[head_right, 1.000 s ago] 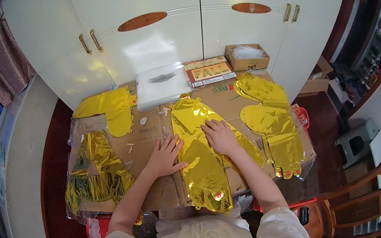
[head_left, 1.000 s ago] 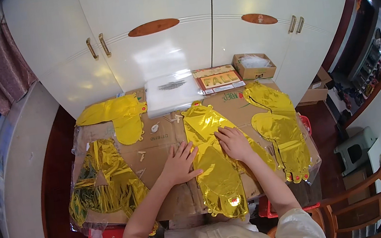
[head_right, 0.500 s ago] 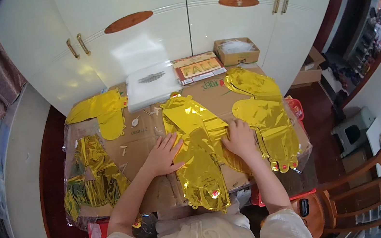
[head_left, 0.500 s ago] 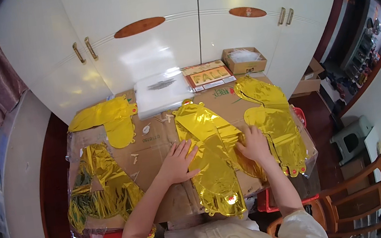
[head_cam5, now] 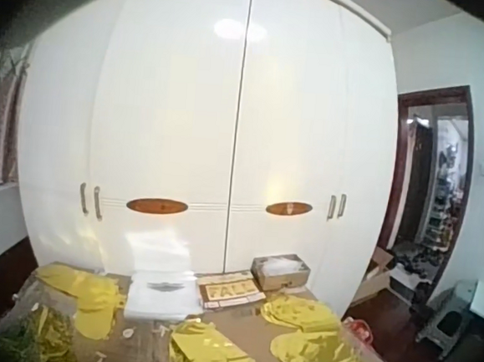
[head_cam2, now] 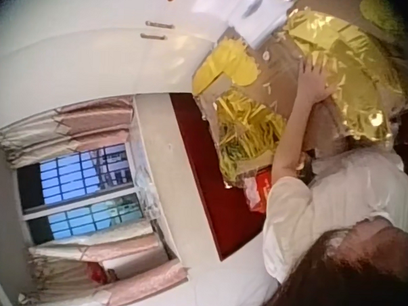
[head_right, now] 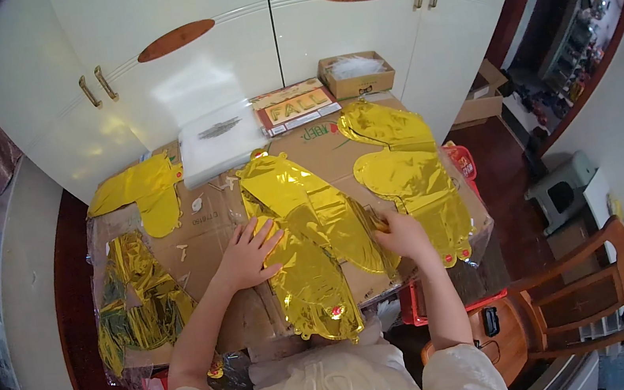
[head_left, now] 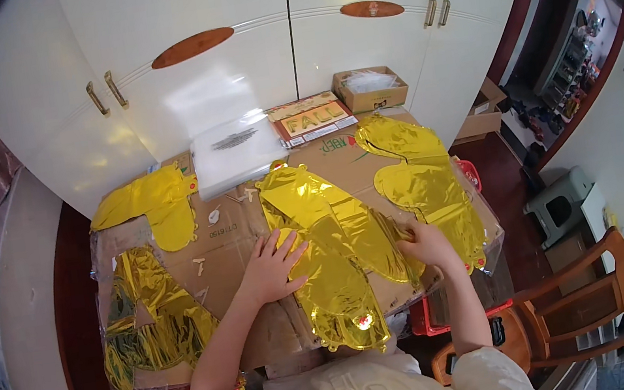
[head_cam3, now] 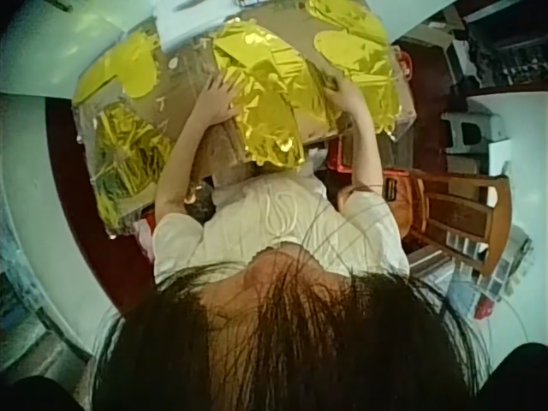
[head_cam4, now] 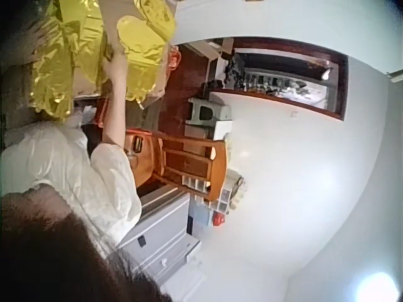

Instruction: Folding gold foil balloons on a cardboard surface.

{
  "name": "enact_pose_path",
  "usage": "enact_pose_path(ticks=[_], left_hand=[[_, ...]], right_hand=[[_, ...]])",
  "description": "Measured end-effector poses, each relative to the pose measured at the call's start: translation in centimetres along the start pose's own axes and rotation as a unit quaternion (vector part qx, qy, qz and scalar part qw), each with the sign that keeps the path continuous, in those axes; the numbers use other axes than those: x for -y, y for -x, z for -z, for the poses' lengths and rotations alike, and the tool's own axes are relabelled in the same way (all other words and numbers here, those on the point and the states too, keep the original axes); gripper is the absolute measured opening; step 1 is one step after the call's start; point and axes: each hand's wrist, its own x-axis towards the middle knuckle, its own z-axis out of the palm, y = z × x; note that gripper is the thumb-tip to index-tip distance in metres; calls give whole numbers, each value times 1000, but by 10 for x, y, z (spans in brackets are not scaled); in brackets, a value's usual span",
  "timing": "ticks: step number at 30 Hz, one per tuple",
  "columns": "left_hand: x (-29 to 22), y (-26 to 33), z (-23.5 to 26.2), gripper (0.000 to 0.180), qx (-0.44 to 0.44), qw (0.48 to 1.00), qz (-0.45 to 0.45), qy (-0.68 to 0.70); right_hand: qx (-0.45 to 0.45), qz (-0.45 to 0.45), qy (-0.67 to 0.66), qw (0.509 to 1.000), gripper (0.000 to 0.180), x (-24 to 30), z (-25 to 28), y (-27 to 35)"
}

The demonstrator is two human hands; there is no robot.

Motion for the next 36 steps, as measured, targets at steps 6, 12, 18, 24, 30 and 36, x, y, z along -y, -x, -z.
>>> enact_pose_path(ticks=[6,12,18,24,30,36], left_hand=[[-1,0,1,73,9,1000,3,8],[-2,0,4,73,13,1000,2,5],[-1,-1,2,75,3,1000,-2,1],[1,0,-1,79,-18,1000,-15,-12],[2,1,-3,81,-29,999,-9,41],[0,1,3,72,14,1000,-13,-1]], right_hand=[[-104,31,-115,987,26,41,-16,43],[-116,207,-73,969,23,100,-56,47],[-66,253,-40,964,21,125,-82,42],[-31,232,-92,968,24,134,-100,36],[-12,251,-119,961,29,128,-110,32],[5,247,-183,952,35,116,-81,17]])
